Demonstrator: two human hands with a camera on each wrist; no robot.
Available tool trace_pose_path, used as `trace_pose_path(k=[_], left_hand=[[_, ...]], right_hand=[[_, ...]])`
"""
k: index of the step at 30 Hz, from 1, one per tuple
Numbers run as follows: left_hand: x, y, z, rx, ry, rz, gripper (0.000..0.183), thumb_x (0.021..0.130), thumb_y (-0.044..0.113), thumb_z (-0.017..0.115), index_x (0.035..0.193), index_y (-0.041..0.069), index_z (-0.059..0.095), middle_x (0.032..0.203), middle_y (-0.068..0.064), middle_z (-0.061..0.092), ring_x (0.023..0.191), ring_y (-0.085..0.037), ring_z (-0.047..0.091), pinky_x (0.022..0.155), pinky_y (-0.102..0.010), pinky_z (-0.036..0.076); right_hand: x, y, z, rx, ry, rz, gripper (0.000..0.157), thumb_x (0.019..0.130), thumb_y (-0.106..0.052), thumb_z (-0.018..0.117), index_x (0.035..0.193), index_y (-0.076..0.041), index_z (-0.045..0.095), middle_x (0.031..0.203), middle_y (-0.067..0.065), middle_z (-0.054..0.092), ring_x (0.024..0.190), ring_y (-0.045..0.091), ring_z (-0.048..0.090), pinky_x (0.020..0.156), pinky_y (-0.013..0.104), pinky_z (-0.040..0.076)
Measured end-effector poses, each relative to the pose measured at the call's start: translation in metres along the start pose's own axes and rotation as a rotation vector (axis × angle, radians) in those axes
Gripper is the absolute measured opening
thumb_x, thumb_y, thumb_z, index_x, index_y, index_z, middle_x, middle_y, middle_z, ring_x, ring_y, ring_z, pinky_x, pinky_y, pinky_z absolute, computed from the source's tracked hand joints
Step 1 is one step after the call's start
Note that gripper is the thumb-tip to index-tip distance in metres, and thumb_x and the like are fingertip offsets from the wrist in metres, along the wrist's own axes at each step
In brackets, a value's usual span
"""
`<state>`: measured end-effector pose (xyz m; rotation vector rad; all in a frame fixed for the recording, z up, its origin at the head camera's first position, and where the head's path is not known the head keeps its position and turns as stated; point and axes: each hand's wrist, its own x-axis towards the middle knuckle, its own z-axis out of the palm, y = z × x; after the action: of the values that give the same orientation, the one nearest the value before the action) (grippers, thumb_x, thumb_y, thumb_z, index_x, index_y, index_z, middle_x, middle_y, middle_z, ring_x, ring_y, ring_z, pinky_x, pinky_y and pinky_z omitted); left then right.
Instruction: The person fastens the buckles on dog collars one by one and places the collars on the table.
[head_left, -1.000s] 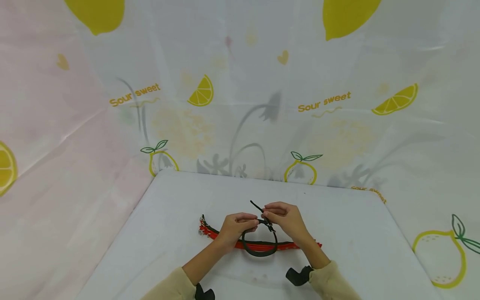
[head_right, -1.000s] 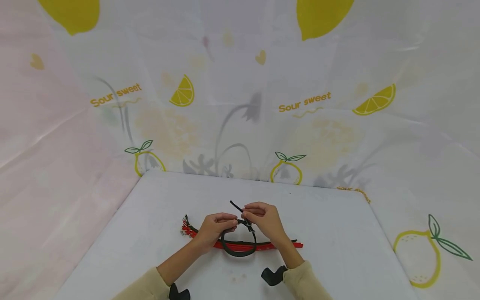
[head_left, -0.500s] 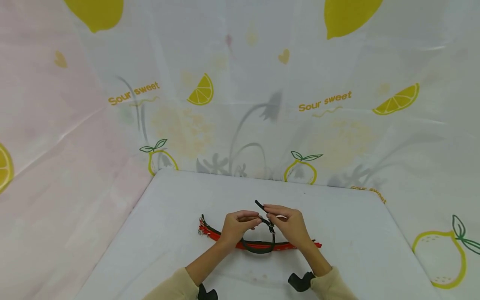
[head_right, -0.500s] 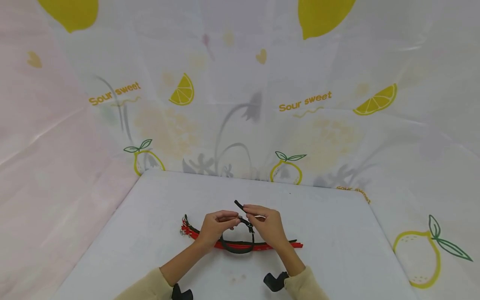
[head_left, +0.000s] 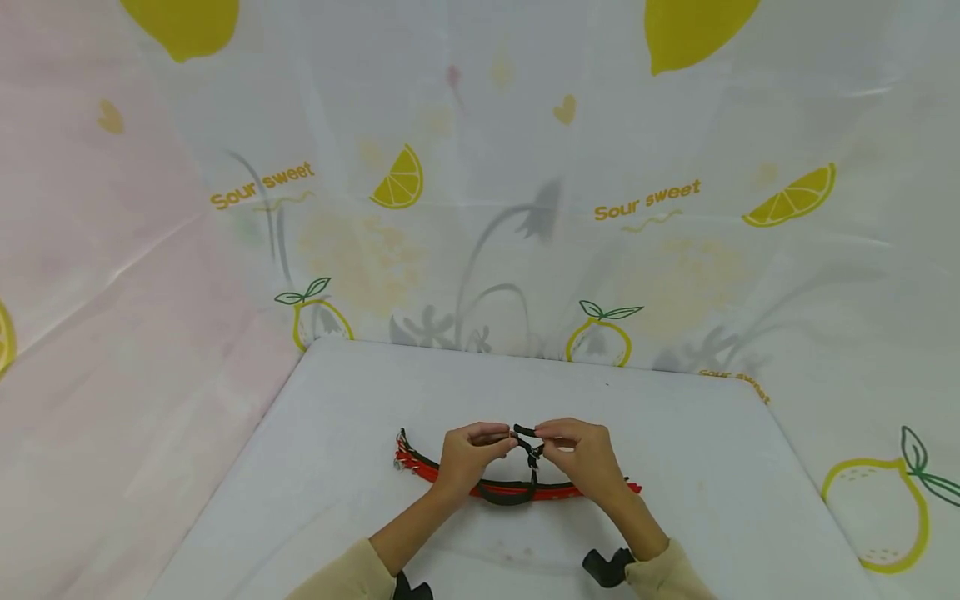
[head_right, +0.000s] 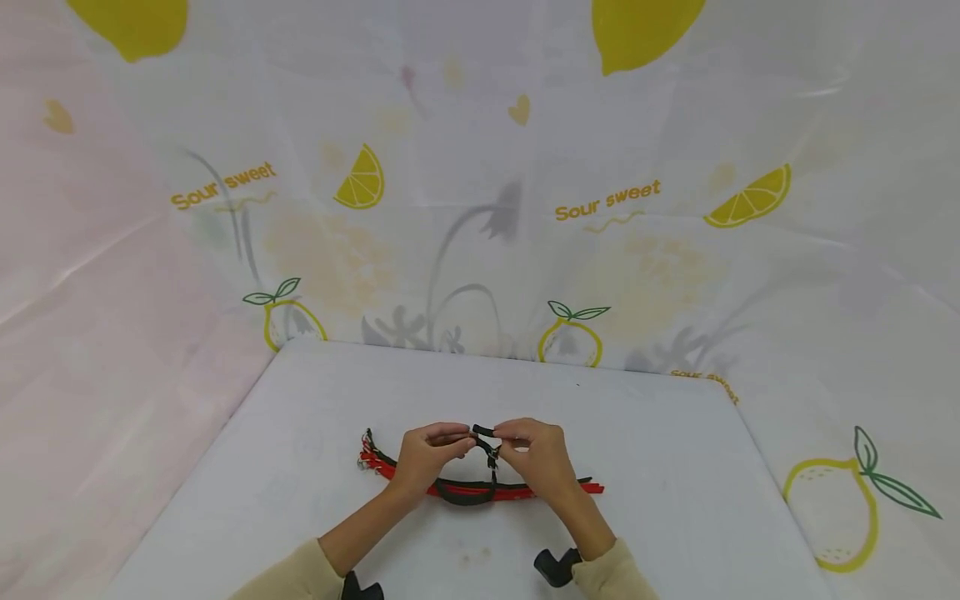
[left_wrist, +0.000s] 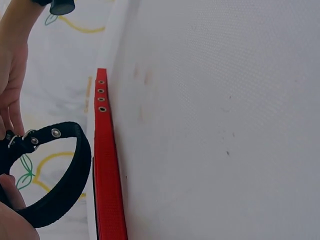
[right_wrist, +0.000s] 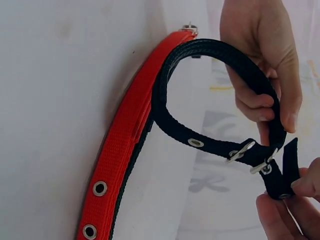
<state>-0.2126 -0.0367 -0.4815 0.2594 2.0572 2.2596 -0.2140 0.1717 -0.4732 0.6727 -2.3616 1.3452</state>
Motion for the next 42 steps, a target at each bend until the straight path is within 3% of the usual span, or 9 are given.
trace_pose_path(k=[6, 13, 20, 25, 28, 32, 36, 39, 42], left_hand=[[-0.002, 0.003, 0.0, 0.001, -0.011, -0.011, 0.027, 0.083, 0.007, 0.077, 0.107, -0.004, 0.071, 0.098, -0.014, 0.073, 0.084, -0.021, 0.07, 0.074, -0.028, 0.057], [-0.001, 0.001, -0.002, -0.003, -0.055, -0.033, 0.025, 0.084, 0.007, 0.077, 0.106, -0.003, 0.072, 0.099, -0.015, 0.072, 0.085, -0.023, 0.07, 0.074, -0.028, 0.057], [0.001, -0.005, -0.002, 0.033, -0.101, -0.047, 0.027, 0.083, 0.007, 0.077, 0.106, -0.005, 0.071, 0.095, -0.012, 0.073, 0.088, -0.041, 0.068, 0.073, -0.027, 0.057], [0.006, -0.02, -0.003, 0.039, -0.1, -0.062, 0.032, 0.083, 0.013, 0.079, 0.108, -0.006, 0.071, 0.094, -0.01, 0.073, 0.084, -0.031, 0.069, 0.075, -0.033, 0.057], [0.01, -0.029, -0.005, 0.016, -0.08, -0.092, 0.036, 0.084, 0.017, 0.078, 0.11, -0.006, 0.07, 0.095, -0.01, 0.073, 0.087, -0.032, 0.07, 0.079, -0.036, 0.057], [0.015, -0.032, -0.009, -0.114, -0.012, -0.159, 0.045, 0.083, 0.021, 0.079, 0.114, -0.009, 0.066, 0.097, -0.011, 0.073, 0.089, -0.025, 0.071, 0.082, -0.032, 0.056], [0.02, -0.031, -0.011, -0.298, 0.087, -0.23, 0.044, 0.082, 0.017, 0.08, 0.114, -0.01, 0.066, 0.096, -0.012, 0.072, 0.085, -0.016, 0.07, 0.082, -0.028, 0.056], [0.023, -0.031, -0.012, -0.39, 0.132, -0.258, 0.042, 0.083, 0.014, 0.078, 0.114, -0.011, 0.065, 0.095, -0.011, 0.072, 0.084, -0.014, 0.07, 0.082, -0.027, 0.055], [0.023, -0.032, -0.014, -0.418, 0.117, -0.248, 0.042, 0.086, 0.01, 0.075, 0.117, -0.014, 0.061, 0.097, -0.012, 0.071, 0.086, -0.015, 0.07, 0.085, -0.028, 0.054]], right_hand=[[-0.001, 0.0, -0.002, -0.107, -0.056, -0.052, 0.026, 0.075, 0.012, 0.071, 0.09, -0.009, 0.078, 0.093, -0.002, 0.073, 0.084, 0.012, 0.069, 0.069, 0.023, 0.057], [-0.001, -0.002, -0.005, -0.136, -0.123, -0.092, 0.025, 0.078, 0.009, 0.07, 0.092, -0.01, 0.077, 0.092, -0.003, 0.072, 0.081, 0.01, 0.067, 0.068, 0.025, 0.057], [-0.003, 0.0, -0.001, -0.103, -0.155, -0.099, 0.026, 0.079, 0.01, 0.068, 0.093, -0.009, 0.077, 0.091, -0.002, 0.073, 0.082, 0.009, 0.067, 0.067, 0.024, 0.057], [-0.005, -0.001, 0.002, -0.083, -0.151, -0.084, 0.023, 0.082, 0.007, 0.069, 0.098, -0.008, 0.077, 0.093, -0.001, 0.073, 0.083, 0.013, 0.068, 0.068, 0.024, 0.057], [-0.006, -0.002, 0.002, -0.01, -0.132, 0.022, 0.023, 0.086, -0.001, 0.071, 0.108, -0.009, 0.074, 0.101, 0.001, 0.073, 0.089, 0.014, 0.069, 0.073, 0.024, 0.057], [-0.009, 0.0, 0.0, 0.125, -0.112, 0.259, 0.031, 0.089, -0.019, 0.074, 0.118, -0.01, 0.069, 0.109, 0.004, 0.072, 0.096, 0.015, 0.068, 0.077, 0.025, 0.056], [-0.014, 0.005, -0.001, 0.257, -0.209, 0.45, 0.042, 0.089, -0.028, 0.073, 0.118, 0.001, 0.065, 0.103, 0.011, 0.072, 0.091, 0.02, 0.071, 0.076, 0.027, 0.057], [-0.018, 0.011, 0.0, 0.373, -0.299, 0.542, 0.049, 0.089, -0.026, 0.073, 0.119, 0.011, 0.06, 0.098, 0.017, 0.072, 0.088, 0.024, 0.071, 0.077, 0.029, 0.057], [-0.019, 0.014, 0.002, 0.443, -0.304, 0.555, 0.048, 0.089, -0.021, 0.073, 0.118, 0.014, 0.058, 0.098, 0.022, 0.071, 0.088, 0.027, 0.071, 0.078, 0.03, 0.057]])
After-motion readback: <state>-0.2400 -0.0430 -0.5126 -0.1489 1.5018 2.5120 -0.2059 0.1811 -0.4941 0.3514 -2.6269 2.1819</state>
